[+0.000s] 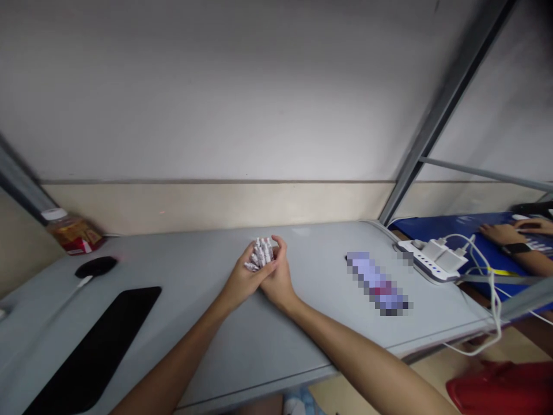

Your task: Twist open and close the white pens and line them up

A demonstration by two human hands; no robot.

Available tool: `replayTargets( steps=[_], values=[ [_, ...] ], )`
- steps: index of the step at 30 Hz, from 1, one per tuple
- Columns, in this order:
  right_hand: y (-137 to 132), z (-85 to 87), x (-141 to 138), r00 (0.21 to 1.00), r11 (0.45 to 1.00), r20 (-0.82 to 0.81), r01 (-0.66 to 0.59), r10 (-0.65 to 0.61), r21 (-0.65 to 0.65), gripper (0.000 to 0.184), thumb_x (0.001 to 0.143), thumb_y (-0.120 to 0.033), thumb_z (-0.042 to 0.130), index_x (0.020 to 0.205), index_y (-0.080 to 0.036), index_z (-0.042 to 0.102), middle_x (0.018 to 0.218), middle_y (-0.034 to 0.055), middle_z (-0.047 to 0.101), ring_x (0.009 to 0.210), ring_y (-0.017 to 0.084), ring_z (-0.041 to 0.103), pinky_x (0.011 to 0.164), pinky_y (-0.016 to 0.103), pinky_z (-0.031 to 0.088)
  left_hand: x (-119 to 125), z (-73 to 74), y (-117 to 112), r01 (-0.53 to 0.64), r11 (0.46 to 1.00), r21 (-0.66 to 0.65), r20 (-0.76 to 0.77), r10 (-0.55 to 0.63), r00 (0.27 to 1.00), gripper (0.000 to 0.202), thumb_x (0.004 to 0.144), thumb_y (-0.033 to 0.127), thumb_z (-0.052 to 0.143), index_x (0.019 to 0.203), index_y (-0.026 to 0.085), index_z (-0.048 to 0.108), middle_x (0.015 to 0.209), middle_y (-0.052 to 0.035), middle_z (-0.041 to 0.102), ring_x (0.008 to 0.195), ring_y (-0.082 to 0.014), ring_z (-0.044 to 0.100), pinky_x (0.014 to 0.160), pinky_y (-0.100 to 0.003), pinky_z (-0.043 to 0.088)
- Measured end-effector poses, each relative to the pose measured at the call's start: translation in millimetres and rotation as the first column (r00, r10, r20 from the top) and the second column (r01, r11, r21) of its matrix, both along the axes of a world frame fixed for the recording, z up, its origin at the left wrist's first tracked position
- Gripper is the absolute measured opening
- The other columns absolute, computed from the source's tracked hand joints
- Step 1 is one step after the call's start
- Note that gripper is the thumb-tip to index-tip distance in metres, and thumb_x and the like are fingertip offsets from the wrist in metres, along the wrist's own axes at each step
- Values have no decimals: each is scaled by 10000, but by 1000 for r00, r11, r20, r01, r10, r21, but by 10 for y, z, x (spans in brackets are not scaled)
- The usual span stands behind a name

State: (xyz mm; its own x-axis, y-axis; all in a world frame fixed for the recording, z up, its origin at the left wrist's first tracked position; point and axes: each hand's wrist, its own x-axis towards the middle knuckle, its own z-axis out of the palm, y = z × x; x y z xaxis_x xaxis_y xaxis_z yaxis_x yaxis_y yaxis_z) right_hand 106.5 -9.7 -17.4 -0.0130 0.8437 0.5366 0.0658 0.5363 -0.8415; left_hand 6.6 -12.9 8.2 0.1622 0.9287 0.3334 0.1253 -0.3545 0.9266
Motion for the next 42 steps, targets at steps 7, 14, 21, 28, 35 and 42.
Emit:
replayTargets(
  steps=[7,14,21,28,35,42],
  values=[
    [27,-40,14,985,991,149,-73,89,-112,230,752,-181,503,967,-176,586,926,39,687,812,183,633,751,288,512,-50,9,15,-41,998,42,-61,43,997,352,790,347,649,1102,206,565,1163,-60,650,1014,-179,632,960,-348,458],
    [2,-55,-75,970,970,59,-233,237,-60,371,696,-127,528,1055,-186,602,1038,28,667,956,190,626,871,317,505,-104,83,22,-32,998,-58,37,34,999,314,687,349,741,928,178,635,1007,-70,709,933,-206,661,879,-344,504],
    [-12,-38,-98,872,856,-70,-490,485,-165,545,628,-157,661,1154,-189,519,967,10,642,818,165,609,728,281,532,-144,131,0,-101,973,-209,94,123,988,261,659,354,773,749,159,624,661,15,619,594,-119,587,551,-229,476],
    [-72,-60,-139,875,843,-110,-484,471,-237,226,602,-134,670,805,-174,578,684,-43,563,599,107,506,543,207,451,-163,96,6,-18,951,-308,232,93,968,349,635,320,796,902,173,625,737,20,633,655,-104,596,612,-211,488],
    [-64,-20,-143,816,712,-276,-578,508,-399,95,562,-111,519,634,-167,543,509,-41,539,467,110,501,477,221,433,-233,71,28,156,900,-408,317,-21,948,430,620,364,798,948,172,597,773,5,633,601,-107,587,540,-207,471],
    [-104,54,-80,784,676,-198,-611,588,-413,12,642,-148,580,652,-148,587,604,-6,578,562,115,535,563,236,442,-244,7,50,27,932,-362,202,50,978,358,632,393,785,797,171,558,612,55,544,500,-73,499,457,-174,393]
  ],
)
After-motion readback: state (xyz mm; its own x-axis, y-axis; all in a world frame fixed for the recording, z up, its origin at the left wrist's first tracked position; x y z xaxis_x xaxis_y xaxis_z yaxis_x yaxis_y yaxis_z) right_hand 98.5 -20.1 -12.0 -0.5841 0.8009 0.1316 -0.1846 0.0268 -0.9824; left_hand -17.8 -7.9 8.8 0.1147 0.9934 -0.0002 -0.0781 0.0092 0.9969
